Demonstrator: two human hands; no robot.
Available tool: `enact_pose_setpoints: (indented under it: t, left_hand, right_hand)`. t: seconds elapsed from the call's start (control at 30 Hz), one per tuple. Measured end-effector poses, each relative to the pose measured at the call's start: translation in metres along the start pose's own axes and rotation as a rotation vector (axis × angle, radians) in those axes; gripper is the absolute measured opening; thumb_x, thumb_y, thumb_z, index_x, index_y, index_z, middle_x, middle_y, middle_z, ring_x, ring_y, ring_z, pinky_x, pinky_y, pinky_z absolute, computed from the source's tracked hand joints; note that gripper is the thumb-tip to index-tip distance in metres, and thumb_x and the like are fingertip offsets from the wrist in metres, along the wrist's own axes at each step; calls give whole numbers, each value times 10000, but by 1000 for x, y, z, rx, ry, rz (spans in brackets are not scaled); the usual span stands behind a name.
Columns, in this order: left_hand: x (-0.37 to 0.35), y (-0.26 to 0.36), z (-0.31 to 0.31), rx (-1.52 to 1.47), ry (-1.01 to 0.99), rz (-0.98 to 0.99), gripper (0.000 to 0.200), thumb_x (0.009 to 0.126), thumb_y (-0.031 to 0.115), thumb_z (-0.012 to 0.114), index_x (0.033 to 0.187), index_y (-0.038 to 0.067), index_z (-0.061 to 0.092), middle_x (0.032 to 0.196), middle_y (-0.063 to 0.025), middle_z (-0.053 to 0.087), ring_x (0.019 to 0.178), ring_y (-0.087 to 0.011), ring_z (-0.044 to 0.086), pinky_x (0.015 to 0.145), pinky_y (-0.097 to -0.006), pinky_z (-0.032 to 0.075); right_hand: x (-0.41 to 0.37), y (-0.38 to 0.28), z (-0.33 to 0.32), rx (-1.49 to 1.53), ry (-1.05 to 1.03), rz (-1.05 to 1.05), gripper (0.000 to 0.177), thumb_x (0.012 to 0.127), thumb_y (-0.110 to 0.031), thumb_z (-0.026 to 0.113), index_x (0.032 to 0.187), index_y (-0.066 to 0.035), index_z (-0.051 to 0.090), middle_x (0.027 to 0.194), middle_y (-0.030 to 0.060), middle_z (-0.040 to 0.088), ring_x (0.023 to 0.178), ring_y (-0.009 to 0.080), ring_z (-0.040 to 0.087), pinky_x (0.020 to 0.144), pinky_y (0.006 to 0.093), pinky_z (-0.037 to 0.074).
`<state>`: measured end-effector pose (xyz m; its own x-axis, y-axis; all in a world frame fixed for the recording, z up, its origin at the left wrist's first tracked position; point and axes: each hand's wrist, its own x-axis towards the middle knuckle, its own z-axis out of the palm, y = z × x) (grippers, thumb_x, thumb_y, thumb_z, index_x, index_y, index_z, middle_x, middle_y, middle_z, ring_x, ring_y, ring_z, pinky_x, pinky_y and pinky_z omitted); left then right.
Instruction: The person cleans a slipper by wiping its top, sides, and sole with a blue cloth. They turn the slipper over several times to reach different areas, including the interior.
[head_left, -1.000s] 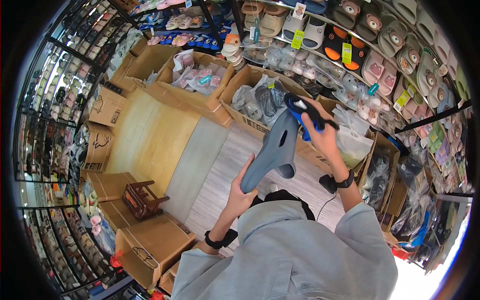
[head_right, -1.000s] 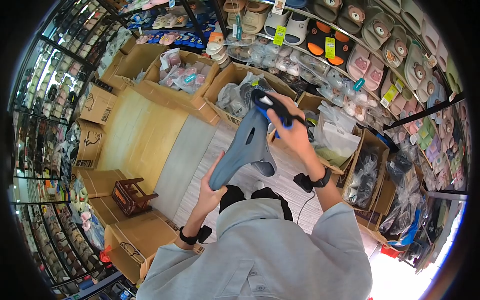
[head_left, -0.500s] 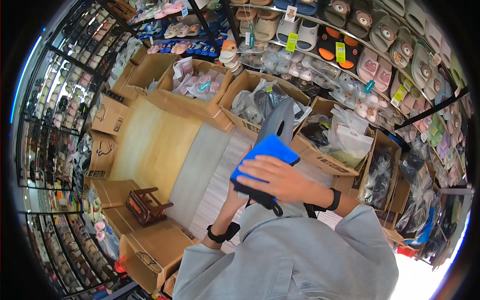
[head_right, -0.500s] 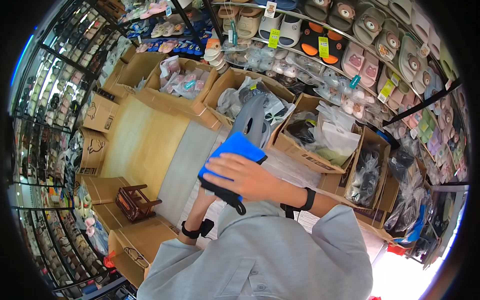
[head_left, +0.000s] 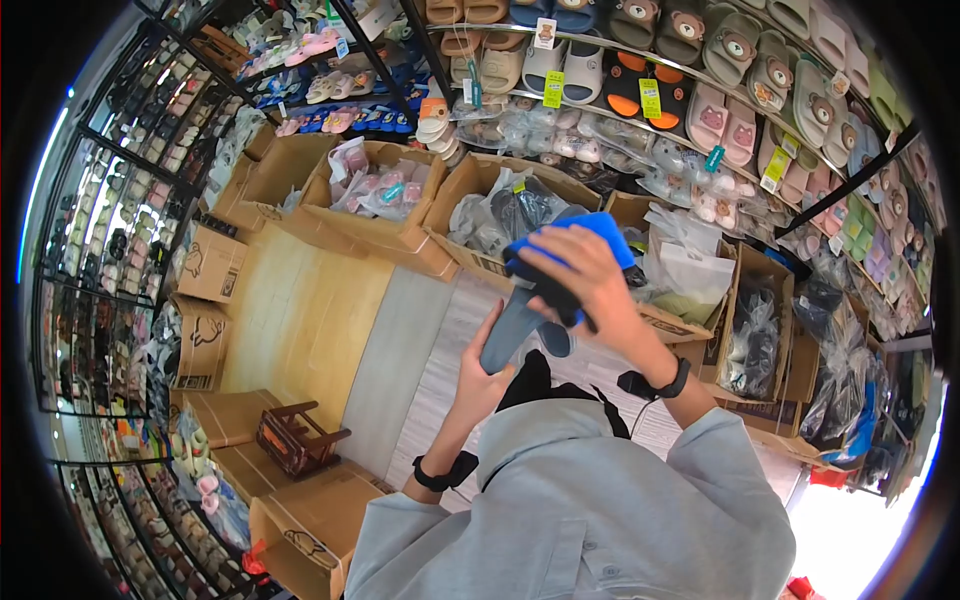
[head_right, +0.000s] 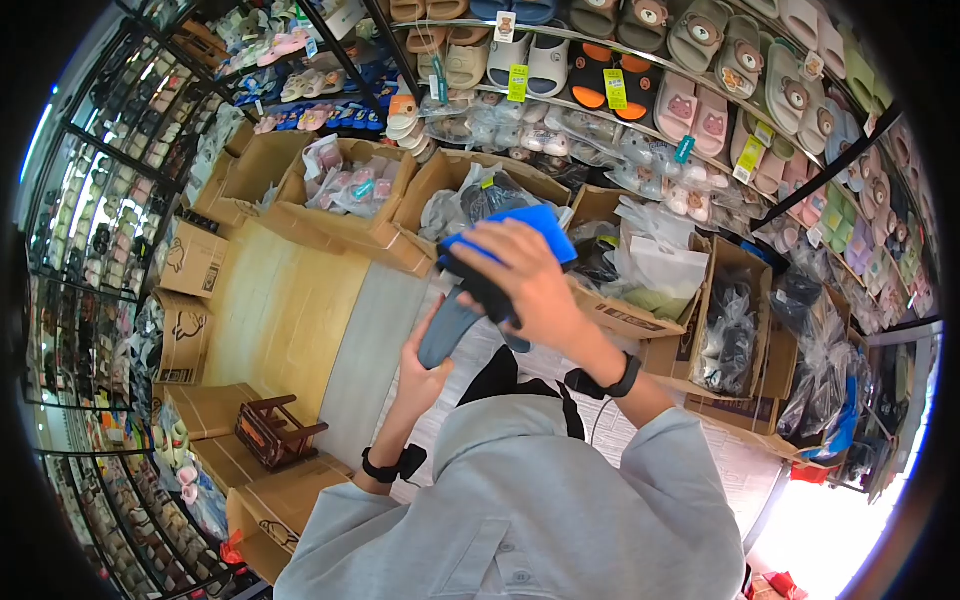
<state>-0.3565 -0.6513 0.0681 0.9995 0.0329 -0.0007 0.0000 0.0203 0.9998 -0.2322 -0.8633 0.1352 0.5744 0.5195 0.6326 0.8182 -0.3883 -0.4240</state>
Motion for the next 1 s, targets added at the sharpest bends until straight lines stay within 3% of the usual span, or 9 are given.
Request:
enact_pose_setpoints:
  t: [0.07, 0.23, 0.33, 0.4, 0.5, 0.7, 0.83, 0.93, 1.0]
  left_hand:
    - [-4, -9, -7, 80, -6, -161, 740, 820, -62, 628, 1552, -2, 542, 1495, -135, 629, 1369, -203, 601, 1120, -327, 468]
    - [-19, -40, -15, -1, 2, 13, 671, 812, 59, 907, 1402, 8, 592, 1309, -105, 706, 1246, -178, 664, 1054, -388, 552]
    - [-18, -33, -16, 1, -49, -106, 643, 841, -24, 761, 1453, -1, 566, 1389, -120, 672, 1301, -196, 642, 1094, -384, 522]
    - [-13, -15, -15, -23, -77, -195, 726, 844, -99, 610, 1559, -13, 515, 1504, -155, 622, 1385, -215, 598, 1152, -367, 470]
    - [-16, -10, -15, 8, -90, -21, 940, 799, -138, 515, 1712, 20, 355, 1613, -206, 545, 1504, -232, 506, 1224, -331, 370]
    - [-26, -15, -31, 23, -23, 22, 895, 781, -121, 546, 1661, 7, 448, 1584, -162, 593, 1441, -220, 568, 1184, -332, 414]
    - [-33, -22, -62, -52, -14, -131, 903, 825, -58, 731, 1669, -10, 413, 1573, -178, 590, 1455, -232, 550, 1206, -360, 421]
    - [-43, -14, -88, 47, -19, 142, 1029, 841, 126, 920, 1694, 2, 358, 1530, -176, 627, 1364, -224, 624, 1158, -376, 498]
    - [-47, -25, -104, 37, 34, 110, 1020, 845, 132, 914, 1689, -9, 359, 1521, -188, 631, 1352, -231, 633, 1137, -376, 518]
  right_hand:
    - [-12, -19, 13, -18, -76, -58, 708, 799, -202, 859, 1471, -95, 663, 1499, 155, 637, 1426, 347, 578, 1226, 545, 420]
    - [-30, -49, 29, 29, -313, -277, 883, 728, -227, 839, 1562, -117, 570, 1562, 140, 591, 1480, 324, 543, 1263, 514, 390]
    - [-24, -34, 14, -39, -342, -244, 870, 726, -242, 837, 1551, -121, 584, 1558, 132, 597, 1474, 307, 552, 1259, 511, 397]
    - [-18, -22, 6, -26, -223, -149, 699, 846, -297, 846, 1494, -125, 648, 1512, 131, 641, 1432, 326, 591, 1243, 529, 413]
    - [-8, -6, -9, -143, -129, -30, 614, 899, -315, 842, 1460, -122, 683, 1481, 138, 664, 1408, 350, 603, 1227, 543, 418]
    - [-2, -19, 12, -107, -107, -11, 607, 892, -325, 847, 1433, -90, 700, 1467, 134, 676, 1388, 360, 616, 1223, 550, 414]
    - [-2, -65, 54, 109, -234, -83, 624, 908, -344, 818, 1472, -115, 677, 1479, 127, 671, 1411, 326, 608, 1229, 538, 416]
    - [0, -101, 85, 297, -352, -181, 675, 882, -339, 819, 1497, -116, 653, 1523, 123, 639, 1438, 315, 586, 1230, 520, 412]
    - [11, -113, 99, 345, -452, -254, 661, 904, -337, 817, 1506, -123, 646, 1536, 123, 627, 1448, 306, 577, 1239, 512, 405]
